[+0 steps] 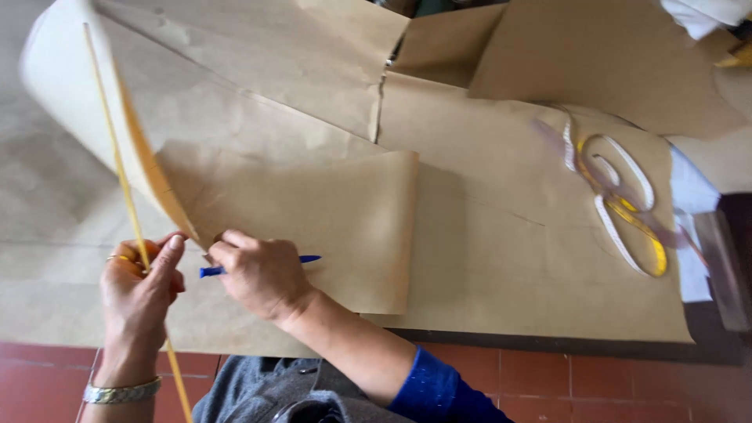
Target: The person draws lines on a large sheet of brown paper using a blue pen and a yellow ruler. They repeatedly measure and mark the paper, adjusting the ruler's position to create straight lines and curves for a garment pattern.
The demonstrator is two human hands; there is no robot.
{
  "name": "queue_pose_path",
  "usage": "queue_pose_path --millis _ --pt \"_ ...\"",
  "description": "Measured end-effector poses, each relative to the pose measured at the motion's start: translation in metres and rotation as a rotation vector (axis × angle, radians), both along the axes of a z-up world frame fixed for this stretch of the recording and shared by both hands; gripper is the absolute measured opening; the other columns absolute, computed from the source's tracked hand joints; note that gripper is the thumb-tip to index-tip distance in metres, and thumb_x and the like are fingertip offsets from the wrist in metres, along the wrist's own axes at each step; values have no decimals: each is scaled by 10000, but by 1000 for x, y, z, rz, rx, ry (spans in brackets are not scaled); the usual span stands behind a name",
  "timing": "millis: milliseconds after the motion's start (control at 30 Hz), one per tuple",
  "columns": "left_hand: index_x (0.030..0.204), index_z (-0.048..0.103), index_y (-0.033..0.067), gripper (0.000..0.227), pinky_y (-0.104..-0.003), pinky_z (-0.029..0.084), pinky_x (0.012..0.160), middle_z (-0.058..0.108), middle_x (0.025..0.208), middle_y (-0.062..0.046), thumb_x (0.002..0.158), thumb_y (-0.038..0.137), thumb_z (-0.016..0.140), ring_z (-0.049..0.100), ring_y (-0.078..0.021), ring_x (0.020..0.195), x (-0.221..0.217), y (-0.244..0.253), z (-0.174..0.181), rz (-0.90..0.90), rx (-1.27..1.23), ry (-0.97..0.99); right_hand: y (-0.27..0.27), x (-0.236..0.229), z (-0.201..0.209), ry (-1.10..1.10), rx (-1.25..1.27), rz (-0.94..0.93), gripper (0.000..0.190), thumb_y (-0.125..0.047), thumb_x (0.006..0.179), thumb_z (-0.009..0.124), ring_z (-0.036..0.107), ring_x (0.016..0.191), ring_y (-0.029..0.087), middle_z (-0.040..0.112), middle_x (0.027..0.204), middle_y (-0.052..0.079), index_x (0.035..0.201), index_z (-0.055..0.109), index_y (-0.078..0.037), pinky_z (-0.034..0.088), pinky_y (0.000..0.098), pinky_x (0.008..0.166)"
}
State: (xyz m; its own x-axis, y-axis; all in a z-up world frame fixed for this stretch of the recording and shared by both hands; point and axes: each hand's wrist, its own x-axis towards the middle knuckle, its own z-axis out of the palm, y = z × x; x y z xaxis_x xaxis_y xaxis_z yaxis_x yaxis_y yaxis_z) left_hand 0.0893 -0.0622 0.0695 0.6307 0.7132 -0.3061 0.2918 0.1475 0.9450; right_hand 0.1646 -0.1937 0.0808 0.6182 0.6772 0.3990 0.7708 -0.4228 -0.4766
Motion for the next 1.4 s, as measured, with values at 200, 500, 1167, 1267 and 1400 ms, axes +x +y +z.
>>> queue_pose_path --millis 200,500,1167,1267,1400 --pt "989 490 53 362 -267 340 478 534 646 -126 1026 339 709 476 -156 510 19 21 -21 -155 187 244 9 -4 -26 28 -87 -37 81 -141 854 586 595 555 305 557 786 1 832 664 -131 387 434 375" --pt "1089 507 81 293 -310 341 682 448 1011 -23 1040 354 600 394 -147 821 -7 142 -229 -220 175 240 -86 39 18 317 319 -346 172 -216 891 647 673 1059 190 666 1140 37 1048 637 -146 521 278 922" --pt "1075 442 106 430 -416 427 568 607 889 -115 759 156 729 555 -290 711 47 30 -67 -226 425 273 -185 11 -44 1433 378 -1012 453 -357 767 698 644 919 121 690 1009 -24 1190 630 -210 451 301 612" --pt "1104 441 125 427 -505 461 608 680 878 -153 755 187 678 632 -412 741 69 5 -44 -318 522 376 -190 13 -60 1389 415 -924 354 -299 804 698 448 661 67 554 802 -44 1122 632 -159 277 260 462" --pt "1092 387 121 398 -507 481 541 635 724 -106 750 125 591 617 -389 638 83 -20 -43 -427 660 304 -198 14 -72 1312 443 -804 293 -290 806 717 275 375 38 453 604 -22 990 622 -82 141 225 286"
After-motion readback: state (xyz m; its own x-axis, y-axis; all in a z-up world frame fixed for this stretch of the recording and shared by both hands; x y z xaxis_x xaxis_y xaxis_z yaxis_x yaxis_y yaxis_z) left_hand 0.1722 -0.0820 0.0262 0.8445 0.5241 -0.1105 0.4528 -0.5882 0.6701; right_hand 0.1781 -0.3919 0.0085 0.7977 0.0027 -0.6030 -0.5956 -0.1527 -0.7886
